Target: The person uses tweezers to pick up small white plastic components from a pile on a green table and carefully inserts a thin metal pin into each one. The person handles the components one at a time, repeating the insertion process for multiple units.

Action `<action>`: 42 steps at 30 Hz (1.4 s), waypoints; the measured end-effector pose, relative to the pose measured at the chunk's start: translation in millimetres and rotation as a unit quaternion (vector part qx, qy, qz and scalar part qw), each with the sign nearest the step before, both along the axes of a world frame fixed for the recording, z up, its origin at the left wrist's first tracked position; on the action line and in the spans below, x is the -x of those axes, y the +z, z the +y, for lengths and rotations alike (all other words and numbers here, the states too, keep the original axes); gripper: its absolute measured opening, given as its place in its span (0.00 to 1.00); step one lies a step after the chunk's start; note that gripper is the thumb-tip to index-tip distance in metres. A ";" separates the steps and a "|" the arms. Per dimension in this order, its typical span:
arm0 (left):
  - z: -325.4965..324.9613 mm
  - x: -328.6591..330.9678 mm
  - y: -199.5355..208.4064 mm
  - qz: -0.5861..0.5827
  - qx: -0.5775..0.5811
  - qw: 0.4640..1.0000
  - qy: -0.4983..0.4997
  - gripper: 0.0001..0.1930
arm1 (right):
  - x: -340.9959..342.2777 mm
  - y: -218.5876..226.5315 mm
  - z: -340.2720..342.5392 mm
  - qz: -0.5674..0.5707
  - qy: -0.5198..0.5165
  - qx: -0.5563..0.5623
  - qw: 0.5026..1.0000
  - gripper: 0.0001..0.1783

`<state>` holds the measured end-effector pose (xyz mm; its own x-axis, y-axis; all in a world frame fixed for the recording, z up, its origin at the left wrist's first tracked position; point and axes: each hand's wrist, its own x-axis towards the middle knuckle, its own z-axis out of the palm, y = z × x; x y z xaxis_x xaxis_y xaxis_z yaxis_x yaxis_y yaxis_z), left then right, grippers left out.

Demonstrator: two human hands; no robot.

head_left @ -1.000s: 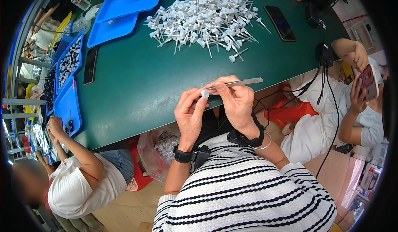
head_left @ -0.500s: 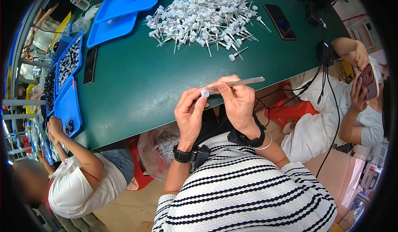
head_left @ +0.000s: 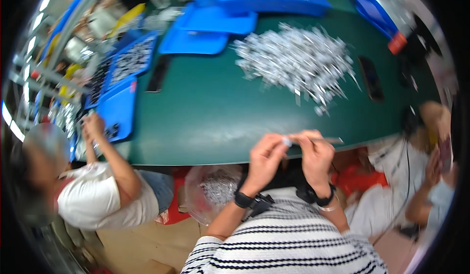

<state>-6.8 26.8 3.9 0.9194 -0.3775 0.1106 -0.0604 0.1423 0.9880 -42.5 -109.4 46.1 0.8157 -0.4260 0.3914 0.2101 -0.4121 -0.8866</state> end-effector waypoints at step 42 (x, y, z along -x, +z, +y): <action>-1.6 3.5 -19.6 0.130 0.062 0.990 -0.009 0.13 | 1.5 -0.4 -0.6 0.008 0.042 -0.060 0.997 0.10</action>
<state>-10.2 25.2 -15.7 0.9160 -0.3927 -0.0825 0.1974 0.2620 0.9447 -44.0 -110.0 45.7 0.8560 -0.3982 0.3296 0.2260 -0.2852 -0.9315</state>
